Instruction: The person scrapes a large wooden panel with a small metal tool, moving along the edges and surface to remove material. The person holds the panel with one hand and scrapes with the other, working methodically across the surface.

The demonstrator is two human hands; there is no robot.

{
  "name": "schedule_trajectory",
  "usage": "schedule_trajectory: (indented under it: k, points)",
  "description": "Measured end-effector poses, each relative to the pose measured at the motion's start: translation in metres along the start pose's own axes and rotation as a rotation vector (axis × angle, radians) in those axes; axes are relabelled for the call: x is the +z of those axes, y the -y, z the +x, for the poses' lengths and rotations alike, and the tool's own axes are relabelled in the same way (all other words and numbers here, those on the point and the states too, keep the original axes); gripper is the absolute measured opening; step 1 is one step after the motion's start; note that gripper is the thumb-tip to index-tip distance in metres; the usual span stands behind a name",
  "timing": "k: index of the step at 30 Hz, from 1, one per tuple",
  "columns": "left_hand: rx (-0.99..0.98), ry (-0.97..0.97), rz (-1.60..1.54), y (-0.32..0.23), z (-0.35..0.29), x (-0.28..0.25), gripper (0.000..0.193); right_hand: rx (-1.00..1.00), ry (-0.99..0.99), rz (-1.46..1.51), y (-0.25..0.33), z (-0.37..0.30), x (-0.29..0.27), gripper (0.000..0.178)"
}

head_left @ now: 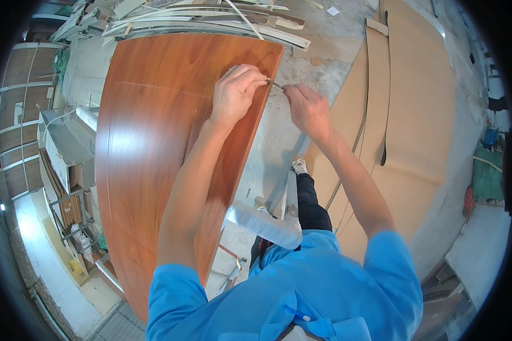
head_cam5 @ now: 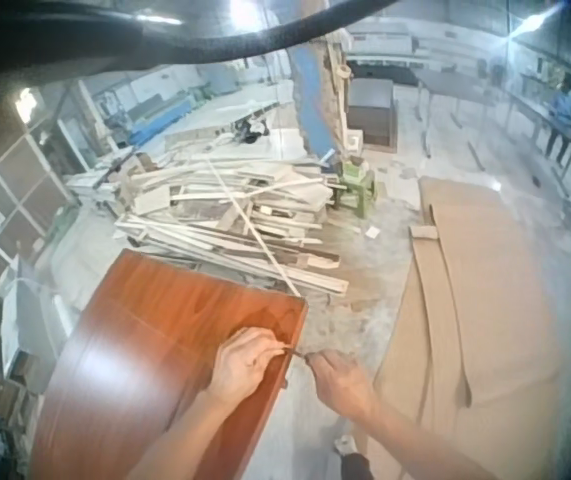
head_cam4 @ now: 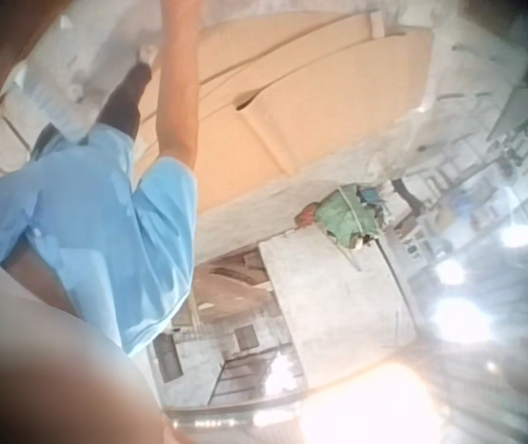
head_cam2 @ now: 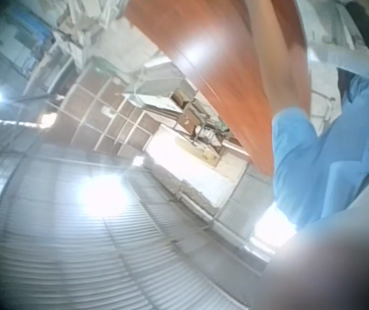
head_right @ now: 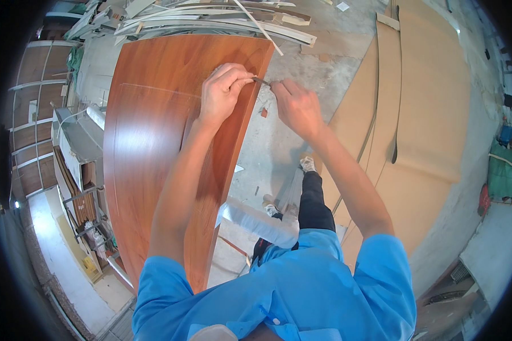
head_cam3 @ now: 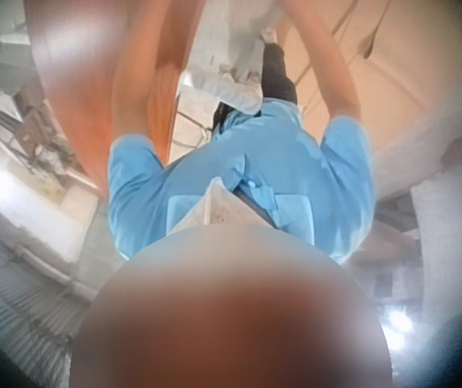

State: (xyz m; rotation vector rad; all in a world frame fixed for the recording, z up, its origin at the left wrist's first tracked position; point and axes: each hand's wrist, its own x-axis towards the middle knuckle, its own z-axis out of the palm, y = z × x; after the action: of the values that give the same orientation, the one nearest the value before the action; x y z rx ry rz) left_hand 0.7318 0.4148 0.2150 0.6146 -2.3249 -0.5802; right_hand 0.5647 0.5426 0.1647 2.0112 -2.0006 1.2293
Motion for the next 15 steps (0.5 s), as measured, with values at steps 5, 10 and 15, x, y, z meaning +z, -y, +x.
schedule_trajectory:
  k: [5, 10, 15]
  points:
    - [0.060, -0.045, 0.066, -0.015, -0.047, -0.022, 0.010, -0.048, 0.004, -0.045, 0.041, -0.033, 0.000, 0.012]
    - [0.073, -0.020, 0.035, -0.026, -0.109, -0.051, 0.011, -0.046, -0.016, -0.019, 0.103, -0.078, 0.004, 0.014]
    - [0.100, 0.009, 0.050, -0.055, -0.190, -0.091, 0.009, -0.086, 0.045, -0.002, 0.172, -0.126, -0.006, 0.009]
